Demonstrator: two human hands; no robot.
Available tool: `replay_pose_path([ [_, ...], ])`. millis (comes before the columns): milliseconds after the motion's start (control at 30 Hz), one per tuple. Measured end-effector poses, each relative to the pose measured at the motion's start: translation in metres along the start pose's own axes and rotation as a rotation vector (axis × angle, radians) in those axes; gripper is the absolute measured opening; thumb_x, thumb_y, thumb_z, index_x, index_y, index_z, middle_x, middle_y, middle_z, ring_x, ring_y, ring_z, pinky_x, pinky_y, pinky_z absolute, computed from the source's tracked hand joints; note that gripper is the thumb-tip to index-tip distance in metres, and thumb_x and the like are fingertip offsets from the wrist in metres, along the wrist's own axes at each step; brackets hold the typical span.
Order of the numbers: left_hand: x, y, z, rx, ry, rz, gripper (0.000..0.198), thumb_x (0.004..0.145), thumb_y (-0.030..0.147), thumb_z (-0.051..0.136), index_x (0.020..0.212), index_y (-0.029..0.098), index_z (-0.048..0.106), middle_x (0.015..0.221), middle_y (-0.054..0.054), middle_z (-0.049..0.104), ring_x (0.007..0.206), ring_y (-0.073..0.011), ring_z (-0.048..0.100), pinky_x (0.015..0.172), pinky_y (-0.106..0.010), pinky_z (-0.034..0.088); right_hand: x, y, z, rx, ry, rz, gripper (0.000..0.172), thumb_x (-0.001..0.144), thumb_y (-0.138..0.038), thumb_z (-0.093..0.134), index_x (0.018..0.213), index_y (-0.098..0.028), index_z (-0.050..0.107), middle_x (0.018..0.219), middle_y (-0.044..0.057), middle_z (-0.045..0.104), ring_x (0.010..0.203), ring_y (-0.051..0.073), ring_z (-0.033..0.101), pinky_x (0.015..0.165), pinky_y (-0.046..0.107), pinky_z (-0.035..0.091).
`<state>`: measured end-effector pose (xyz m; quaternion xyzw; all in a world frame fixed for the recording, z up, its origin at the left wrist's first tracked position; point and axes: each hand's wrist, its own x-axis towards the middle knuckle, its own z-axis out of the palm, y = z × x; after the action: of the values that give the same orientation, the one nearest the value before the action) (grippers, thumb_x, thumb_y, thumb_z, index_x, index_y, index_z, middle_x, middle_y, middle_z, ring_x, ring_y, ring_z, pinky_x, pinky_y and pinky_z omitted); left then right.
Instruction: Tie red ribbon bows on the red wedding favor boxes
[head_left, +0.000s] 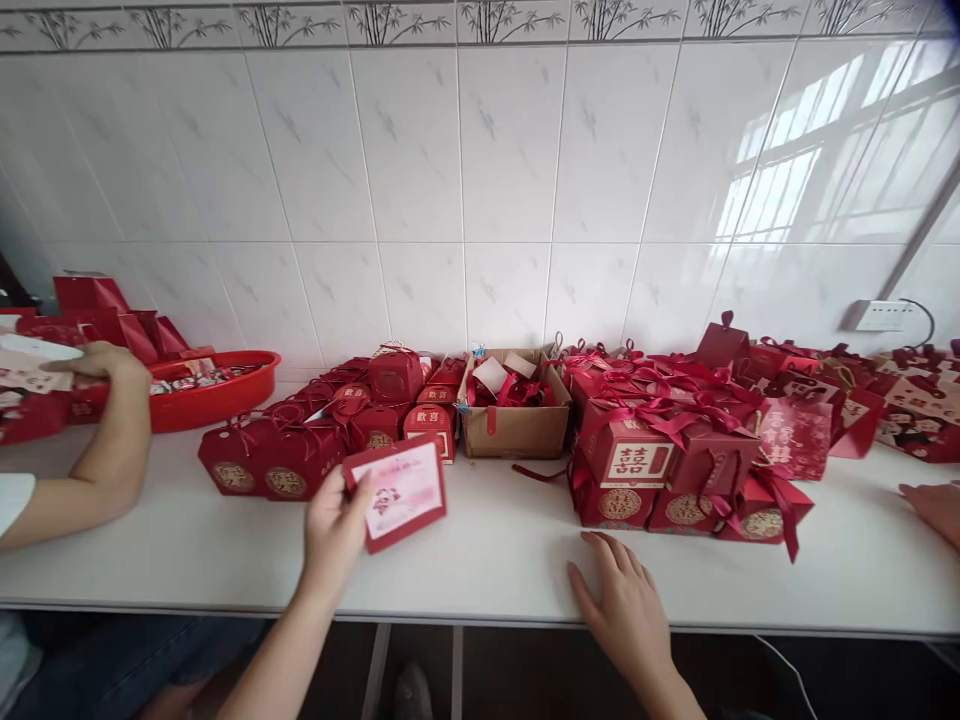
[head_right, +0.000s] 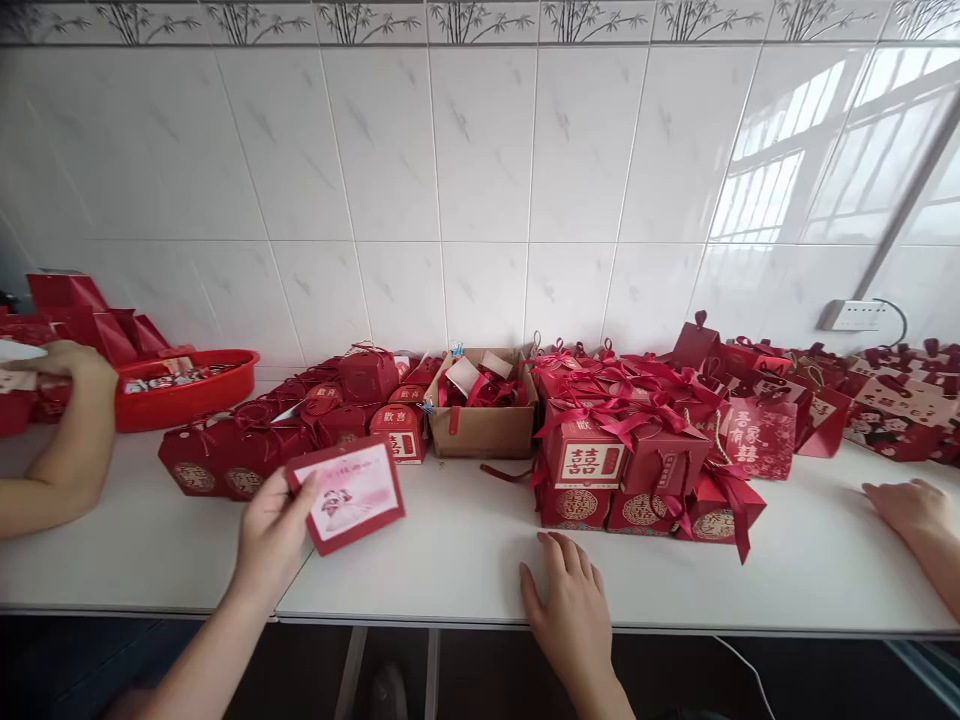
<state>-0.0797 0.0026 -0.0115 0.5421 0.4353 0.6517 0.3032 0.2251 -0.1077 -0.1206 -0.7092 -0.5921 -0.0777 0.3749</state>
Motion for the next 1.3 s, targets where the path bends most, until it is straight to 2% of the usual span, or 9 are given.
replay_pose_path([
  [133,-0.055,0.014,0.047,-0.184,-0.27,-0.142,0.036,0.076,0.044,0.068,0.098,0.016,0.061,0.088,-0.006,0.071,0.079,-0.0211,0.067,0.066,-0.028,0.055,0.005,-0.018,-0.015,0.491,-0.043,-0.002,0.048,0.089,-0.037,0.052,0.133,-0.022,0.04,0.129,0.013,0.057,0.118,0.027,0.056,0.094,0.044,0.051],
  [267,-0.09,0.03,0.075,-0.216,-0.461,-0.116,0.025,0.085,0.038,0.059,0.097,0.016,0.061,0.09,-0.006,0.07,0.085,-0.0199,0.066,0.075,-0.028,0.054,0.012,-0.049,-0.043,0.762,-0.036,-0.187,0.075,0.087,-0.029,0.059,0.148,-0.027,0.016,0.154,0.012,0.026,0.14,0.027,0.03,0.113,0.048,0.032],
  [400,-0.105,0.039,0.077,-0.183,-0.558,-0.05,0.022,0.089,0.035,0.054,0.099,0.017,0.061,0.097,-0.007,0.069,0.093,-0.0196,0.064,0.083,-0.029,0.052,0.025,-0.068,-0.066,0.832,0.023,-0.314,0.056,0.083,-0.021,0.065,0.134,-0.029,0.043,0.137,0.01,0.051,0.128,0.025,0.047,0.106,0.042,0.041],
  [567,-0.113,0.04,0.068,-0.175,-0.582,-0.078,0.019,0.09,0.035,0.054,0.099,0.019,0.057,0.102,-0.008,0.066,0.095,-0.0188,0.063,0.084,-0.027,0.051,0.033,-0.068,-0.074,0.867,-0.026,-0.262,0.015,0.079,-0.021,0.071,0.092,-0.023,0.064,0.085,0.004,0.069,0.079,0.017,0.065,0.068,0.027,0.052],
  [767,-0.123,0.033,0.063,-0.23,-0.529,-0.088,0.051,0.089,0.035,0.056,0.134,0.026,0.034,0.097,-0.005,0.068,0.087,-0.0166,0.066,0.08,-0.028,0.052,0.025,-0.065,-0.077,0.935,-0.048,-0.229,0.015,0.075,-0.023,0.075,0.088,-0.023,0.067,0.082,0.003,0.07,0.078,0.018,0.065,0.068,0.027,0.052],
  [900,-0.137,0.027,0.059,-0.166,-0.46,-0.012,0.053,0.087,0.036,0.059,0.135,0.024,0.04,0.099,-0.006,0.069,0.09,-0.0181,0.066,0.083,-0.029,0.052,0.01,-0.063,-0.081,0.88,-0.026,-0.155,0.022,0.073,-0.027,0.077,0.093,-0.024,0.07,0.083,0.004,0.072,0.072,0.017,0.066,0.065,0.026,0.053],
  [1000,-0.148,0.041,0.051,-0.107,-0.413,-0.062,0.045,0.081,0.039,0.064,0.122,0.022,0.056,0.095,-0.007,0.07,0.079,-0.0197,0.066,0.073,-0.027,0.053,-0.008,-0.067,-0.085,0.912,0.081,-0.014,0.023,0.069,-0.029,0.079,0.09,-0.024,0.071,0.079,0.004,0.072,0.065,0.017,0.065,0.058,0.024,0.052],
  [1167,-0.152,0.076,0.043,-0.115,-0.547,-0.119,0.024,0.075,0.044,0.068,0.079,0.021,0.068,0.074,-0.005,0.064,0.066,-0.0196,0.06,0.061,-0.027,0.049,-0.036,-0.08,-0.089,1.199,0.087,0.295,0.025,0.068,-0.028,0.079,0.088,-0.026,0.065,0.066,0.0,0.068,0.051,0.014,0.06,0.047,0.023,0.049],
  [1300,-0.16,0.065,0.049,-0.152,-0.468,-0.198,0.024,0.082,0.044,0.06,0.079,0.021,0.065,0.091,-0.008,0.068,0.078,-0.0211,0.062,0.068,-0.027,0.05,-0.048,-0.087,-0.08,1.177,0.098,0.446,0.023,0.066,-0.032,0.08,0.082,-0.024,0.065,0.067,0.0,0.062,0.057,0.015,0.059,0.051,0.024,0.049],
])
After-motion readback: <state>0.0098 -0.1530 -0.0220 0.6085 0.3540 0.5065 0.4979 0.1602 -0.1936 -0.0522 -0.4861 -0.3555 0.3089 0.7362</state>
